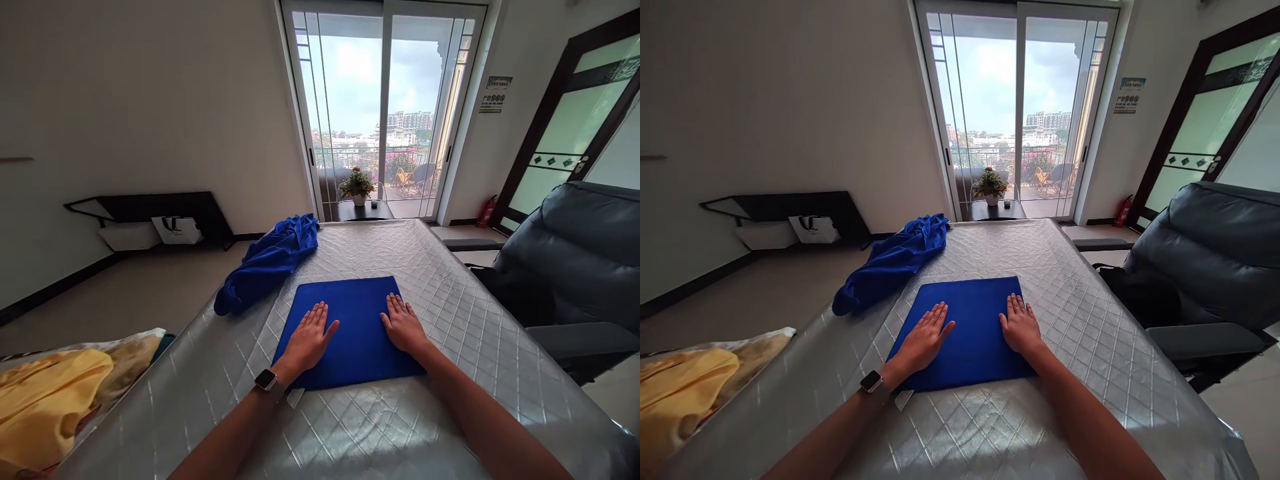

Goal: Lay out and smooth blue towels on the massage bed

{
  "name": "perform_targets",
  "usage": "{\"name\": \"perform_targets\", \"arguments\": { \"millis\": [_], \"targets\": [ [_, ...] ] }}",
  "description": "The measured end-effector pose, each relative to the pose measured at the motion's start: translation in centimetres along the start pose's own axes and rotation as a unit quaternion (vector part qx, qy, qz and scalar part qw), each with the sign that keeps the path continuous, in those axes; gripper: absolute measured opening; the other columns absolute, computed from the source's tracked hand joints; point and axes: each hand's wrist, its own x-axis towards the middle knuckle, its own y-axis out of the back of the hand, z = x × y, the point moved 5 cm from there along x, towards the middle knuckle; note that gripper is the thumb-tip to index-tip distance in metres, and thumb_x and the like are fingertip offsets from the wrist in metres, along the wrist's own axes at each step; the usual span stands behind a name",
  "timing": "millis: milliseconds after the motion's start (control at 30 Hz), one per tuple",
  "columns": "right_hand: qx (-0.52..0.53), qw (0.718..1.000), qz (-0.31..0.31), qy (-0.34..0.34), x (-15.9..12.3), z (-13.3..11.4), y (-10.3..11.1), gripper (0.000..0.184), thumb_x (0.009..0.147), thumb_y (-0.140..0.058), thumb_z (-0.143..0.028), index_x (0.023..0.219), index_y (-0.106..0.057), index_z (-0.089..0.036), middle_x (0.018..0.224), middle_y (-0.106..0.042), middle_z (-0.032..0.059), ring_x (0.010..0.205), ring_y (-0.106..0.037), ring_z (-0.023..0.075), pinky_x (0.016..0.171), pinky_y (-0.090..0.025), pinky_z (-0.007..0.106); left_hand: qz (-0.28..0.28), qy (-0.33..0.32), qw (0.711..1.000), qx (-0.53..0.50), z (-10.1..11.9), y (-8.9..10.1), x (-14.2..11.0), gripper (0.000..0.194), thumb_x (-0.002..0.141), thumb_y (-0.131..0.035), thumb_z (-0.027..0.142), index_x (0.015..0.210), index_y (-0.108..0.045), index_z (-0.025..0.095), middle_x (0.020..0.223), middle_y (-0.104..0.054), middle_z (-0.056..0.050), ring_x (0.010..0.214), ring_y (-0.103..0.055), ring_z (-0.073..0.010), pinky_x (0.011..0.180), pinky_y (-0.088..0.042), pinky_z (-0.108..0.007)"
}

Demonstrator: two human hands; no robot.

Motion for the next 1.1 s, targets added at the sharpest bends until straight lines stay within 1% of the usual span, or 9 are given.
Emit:
{"name": "perform_targets", "arguments": {
  "millis": [167, 233, 333, 467, 667, 767, 900, 1000, 1100],
  "targets": [
    [-0.011, 1.0, 0.003, 0.0, 0.0, 0.2, -0.2, 0.07, 0.106, -0.018, -0.045, 0.164, -0.017, -0.006, 0.172, -0.011, 0.0085, 0.159, -0.008, 0.0202, 0.128, -0.007, 0.04, 0.044, 0.017, 0.999, -0.002, -4.2, 0.0, -1.9, 0.078, 0.104, -0.022, 0.064, 0.158, -0.037, 0.01, 0.165, -0.035, -0.018, 0.154, -0.031, -0.0288, 0.126, -0.028, -0.05],
    [-0.014, 1.0, 0.004, 0.002, 0.0, 0.2, -0.4, 0.071, 0.106, -0.018, -0.046, 0.164, -0.017, -0.006, 0.172, -0.011, 0.0082, 0.159, -0.008, 0.0198, 0.128, -0.007, 0.04, 0.057, 0.022, 0.998, -0.006, -5.3, 0.1, -2.4, 0.078, 0.104, -0.022, 0.064, 0.158, -0.037, 0.01, 0.165, -0.036, -0.017, 0.154, -0.032, -0.0289, 0.126, -0.029, -0.05],
    [-0.024, 1.0, 0.008, 0.001, 0.1, 0.3, -0.5, 0.071, 0.106, -0.018, -0.046, 0.164, -0.017, -0.006, 0.172, -0.011, 0.008, 0.159, -0.007, 0.0194, 0.128, -0.007, 0.04, 0.061, 0.032, 0.998, -0.015, -6.1, 0.1, -2.7, 0.08, 0.104, -0.02, 0.065, 0.157, -0.037, 0.008, 0.164, -0.036, -0.018, 0.154, -0.032, -0.0286, 0.126, -0.03, -0.049],
    [-0.034, 0.999, 0.005, -0.003, 0.1, 0.2, -0.6, 0.071, 0.106, -0.017, -0.047, 0.165, -0.016, -0.007, 0.172, -0.011, 0.007, 0.159, -0.008, 0.0186, 0.128, -0.007, 0.039, 0.053, 0.049, 0.997, -0.02, -6.3, -0.3, -2.6, 0.087, 0.102, -0.019, 0.068, 0.156, -0.037, 0.002, 0.164, -0.035, -0.021, 0.155, -0.03, -0.0295, 0.126, -0.028, -0.048],
    [-0.044, 0.999, 0.002, -0.011, -0.1, 0.1, -0.4, 0.071, 0.106, -0.016, -0.047, 0.165, -0.016, -0.008, 0.172, -0.01, 0.0063, 0.159, -0.006, 0.0178, 0.128, -0.007, 0.038, 0.069, 0.04, 0.997, -0.021, -5.9, -0.3, -2.6, 0.086, 0.101, -0.019, 0.069, 0.157, -0.038, 0.006, 0.163, -0.037, -0.02, 0.154, -0.031, -0.0291, 0.126, -0.029, -0.049],
    [-0.046, 0.999, 0.001, -0.012, -0.1, -0.1, -0.2, 0.071, 0.106, -0.017, -0.048, 0.165, -0.016, -0.008, 0.172, -0.011, 0.0072, 0.159, -0.006, 0.018, 0.128, -0.007, 0.038, 0.062, 0.048, 0.997, -0.022, -5.8, -0.2, -2.7, 0.089, 0.1, -0.017, 0.07, 0.157, -0.038, 0.005, 0.164, -0.036, -0.02, 0.154, -0.03, -0.0291, 0.127, -0.028, -0.048],
    [-0.058, 0.998, -0.001, -0.021, -0.3, -0.4, 0.2, 0.07, 0.106, -0.017, -0.046, 0.165, -0.016, -0.008, 0.172, -0.012, 0.0085, 0.159, -0.006, 0.0181, 0.128, -0.007, 0.039, 0.069, 0.044, 0.996, -0.025, -5.6, 0.0, -2.7, 0.088, 0.101, -0.017, 0.07, 0.157, -0.038, 0.005, 0.163, -0.037, -0.021, 0.154, -0.032, -0.0301, 0.126, -0.029, -0.05],
    [-0.07, 0.997, -0.002, -0.017, -1.3, -0.6, 0.5, 0.069, 0.106, -0.017, -0.046, 0.165, -0.017, -0.008, 0.172, -0.011, 0.0086, 0.159, -0.005, 0.0184, 0.128, -0.005, 0.04, 0.074, 0.04, 0.996, -0.022, -5.5, 0.1, -2.7, 0.088, 0.101, -0.018, 0.069, 0.156, -0.038, 0.003, 0.163, -0.037, -0.022, 0.154, -0.031, -0.0308, 0.126, -0.029, -0.05],
    [-0.063, 0.998, -0.013, -0.015, -3.2, -0.7, 0.3, 0.07, 0.107, -0.015, -0.048, 0.165, -0.016, -0.008, 0.172, -0.01, 0.0078, 0.159, -0.004, 0.0185, 0.128, -0.006, 0.04, 0.072, 0.037, 0.996, -0.023, -5.5, 0.2, -2.6, 0.087, 0.101, -0.02, 0.068, 0.157, -0.037, 0.005, 0.163, -0.037, -0.022, 0.154, -0.031, -0.0311, 0.126, -0.03, -0.051]
  ]
}}
